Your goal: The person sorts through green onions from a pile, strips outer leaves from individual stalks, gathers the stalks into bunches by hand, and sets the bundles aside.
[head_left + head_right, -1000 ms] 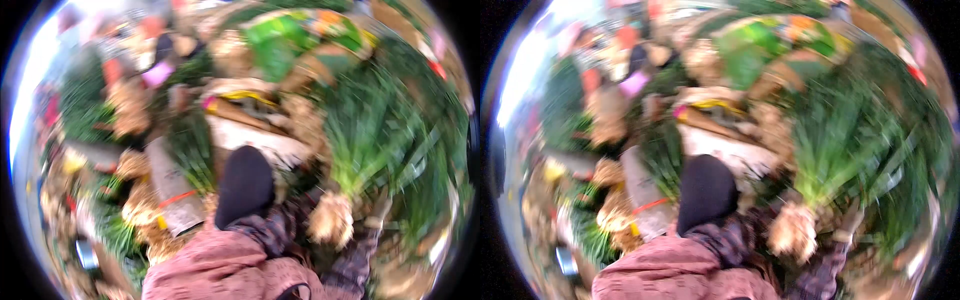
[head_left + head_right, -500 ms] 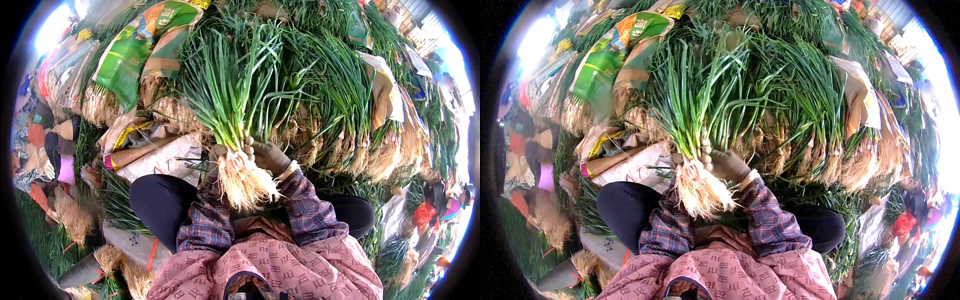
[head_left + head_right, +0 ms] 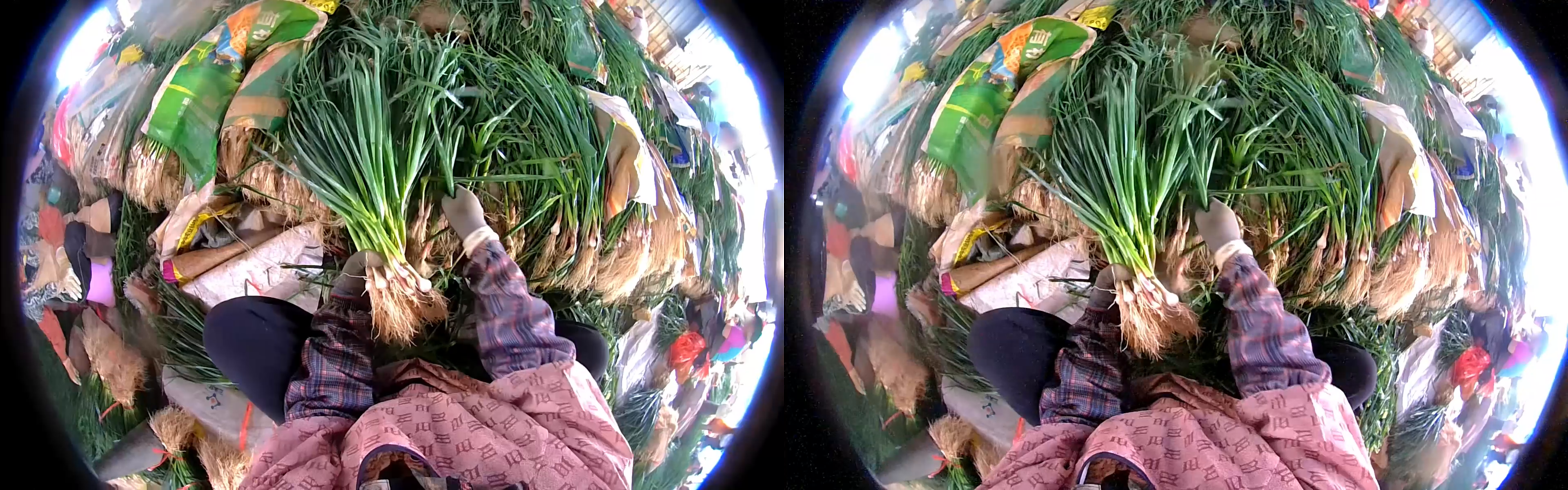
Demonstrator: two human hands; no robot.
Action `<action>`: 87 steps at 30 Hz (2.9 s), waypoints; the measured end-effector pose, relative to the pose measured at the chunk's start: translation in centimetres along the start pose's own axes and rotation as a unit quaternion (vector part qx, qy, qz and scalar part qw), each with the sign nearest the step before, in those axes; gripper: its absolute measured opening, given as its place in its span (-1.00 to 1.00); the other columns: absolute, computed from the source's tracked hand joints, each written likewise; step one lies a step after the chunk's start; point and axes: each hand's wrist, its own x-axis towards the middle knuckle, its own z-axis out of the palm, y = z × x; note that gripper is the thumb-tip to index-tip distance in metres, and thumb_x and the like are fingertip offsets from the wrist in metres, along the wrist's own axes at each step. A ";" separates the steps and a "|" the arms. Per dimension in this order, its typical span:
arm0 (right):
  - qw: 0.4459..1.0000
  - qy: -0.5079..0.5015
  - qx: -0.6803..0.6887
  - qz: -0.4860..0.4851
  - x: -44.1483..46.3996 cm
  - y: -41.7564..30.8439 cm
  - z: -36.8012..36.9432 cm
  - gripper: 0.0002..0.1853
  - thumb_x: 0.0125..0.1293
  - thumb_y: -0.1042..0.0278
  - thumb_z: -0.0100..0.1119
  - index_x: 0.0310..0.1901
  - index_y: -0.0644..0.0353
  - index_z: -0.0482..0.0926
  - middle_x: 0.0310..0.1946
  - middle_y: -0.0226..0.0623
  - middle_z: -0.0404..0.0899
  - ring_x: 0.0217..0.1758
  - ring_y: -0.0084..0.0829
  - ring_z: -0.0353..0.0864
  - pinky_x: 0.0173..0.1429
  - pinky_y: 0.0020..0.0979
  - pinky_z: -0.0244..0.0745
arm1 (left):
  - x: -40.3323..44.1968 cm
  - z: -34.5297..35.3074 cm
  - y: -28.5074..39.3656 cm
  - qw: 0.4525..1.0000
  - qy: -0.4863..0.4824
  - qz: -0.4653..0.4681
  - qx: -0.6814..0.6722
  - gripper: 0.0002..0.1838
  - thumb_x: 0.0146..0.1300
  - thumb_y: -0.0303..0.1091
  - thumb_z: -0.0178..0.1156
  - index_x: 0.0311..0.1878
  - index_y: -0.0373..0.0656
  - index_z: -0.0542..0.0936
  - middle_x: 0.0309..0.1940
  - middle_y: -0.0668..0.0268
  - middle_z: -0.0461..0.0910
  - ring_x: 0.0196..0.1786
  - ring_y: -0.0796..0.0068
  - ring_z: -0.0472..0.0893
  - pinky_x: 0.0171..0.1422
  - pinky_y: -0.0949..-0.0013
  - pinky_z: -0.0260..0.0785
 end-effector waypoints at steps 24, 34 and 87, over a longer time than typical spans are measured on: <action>0.692 0.004 0.719 -0.064 -4.1 4.9 -3.4 -0.83 0.29 0.43 -0.19 -0.21 0.12 0.45 -0.31 -0.13 0.65 -0.71 -0.70 0.15 -0.64 -0.63 0.11 | 1.5 1.9 -3.0 0.996 -0.046 0.034 -0.075 -0.66 0.24 -0.35 0.09 -0.04 -0.46 0.45 -0.03 -0.13 0.48 -0.12 -0.03 0.58 -0.09 0.10 0.56; 0.760 -0.228 0.604 0.072 -3.2 -2.2 2.4 -0.75 0.48 0.19 -0.13 -0.27 0.06 0.52 -0.60 -0.59 0.40 -0.62 -0.60 0.32 -0.52 -0.59 0.28 | 2.0 0.9 -4.0 0.998 -0.011 -0.004 -0.058 -0.57 0.23 -0.34 0.11 0.09 -0.42 0.36 0.04 -0.07 0.45 -0.04 -0.01 0.55 -0.04 0.11 0.55; 0.919 -0.222 0.253 -0.205 -10.9 -0.1 -4.7 -0.63 0.42 0.21 0.01 0.17 0.18 0.41 -0.04 -0.31 0.52 -0.19 -0.54 0.51 -0.10 -0.48 0.44 | -0.2 32.1 13.0 0.930 0.096 0.296 0.197 -0.76 0.25 -0.40 0.06 -0.03 -0.22 0.47 -0.45 0.38 0.57 -0.41 0.50 0.57 -0.19 0.35 0.47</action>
